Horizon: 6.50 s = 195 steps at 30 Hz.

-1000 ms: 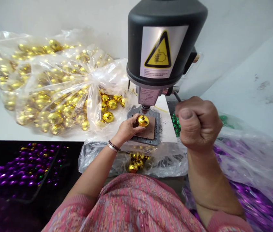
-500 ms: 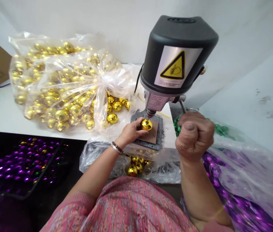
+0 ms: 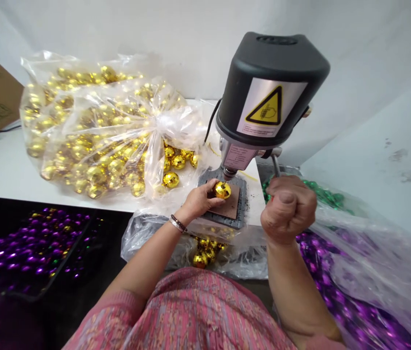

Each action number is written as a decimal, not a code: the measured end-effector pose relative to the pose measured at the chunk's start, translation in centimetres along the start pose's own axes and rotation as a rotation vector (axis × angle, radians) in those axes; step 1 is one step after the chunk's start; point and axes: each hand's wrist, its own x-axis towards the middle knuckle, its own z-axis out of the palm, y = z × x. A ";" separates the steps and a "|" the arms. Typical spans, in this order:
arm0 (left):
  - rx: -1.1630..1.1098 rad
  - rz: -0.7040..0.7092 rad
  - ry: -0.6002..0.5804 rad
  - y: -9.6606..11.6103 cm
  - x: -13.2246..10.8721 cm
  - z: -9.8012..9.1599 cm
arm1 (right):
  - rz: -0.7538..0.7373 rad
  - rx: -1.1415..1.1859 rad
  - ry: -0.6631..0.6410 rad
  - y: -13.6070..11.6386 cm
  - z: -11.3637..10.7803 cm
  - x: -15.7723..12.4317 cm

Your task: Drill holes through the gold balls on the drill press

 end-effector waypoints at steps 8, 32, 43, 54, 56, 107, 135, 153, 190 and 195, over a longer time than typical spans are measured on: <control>-0.097 0.094 -0.083 -0.1 -0.6 -0.8 | 0.250 -0.036 0.080 -2.1 0.7 5.5; 0.839 -0.335 0.149 -2.0 0.2 -9.1 | 0.343 -0.045 0.118 -2.2 0.9 4.8; -0.348 -0.018 0.093 -0.3 -1.7 -6.3 | 0.313 -0.036 0.066 -2.4 0.6 4.7; -0.416 -0.203 0.095 0.7 -0.5 -2.9 | 0.355 -0.044 0.005 -2.8 0.3 5.6; -0.419 -0.223 0.098 1.0 -0.3 -2.7 | 0.348 -0.037 0.001 -2.8 0.4 6.7; 0.075 0.029 0.017 2.2 0.2 -1.3 | 0.537 0.246 -0.034 2.6 2.7 13.3; 0.071 0.098 -0.045 0.9 1.1 -0.6 | 0.589 0.250 -0.063 1.8 2.4 13.1; 0.069 0.183 -0.017 0.2 0.7 -0.2 | 0.256 -0.154 -0.207 -3.1 -1.6 3.8; -0.046 0.125 -0.077 0.1 0.4 -0.4 | 0.252 -0.053 0.051 -2.2 0.7 5.3; -0.052 0.167 -0.096 0.1 -0.3 -0.8 | 0.346 0.041 0.110 -2.5 1.8 8.0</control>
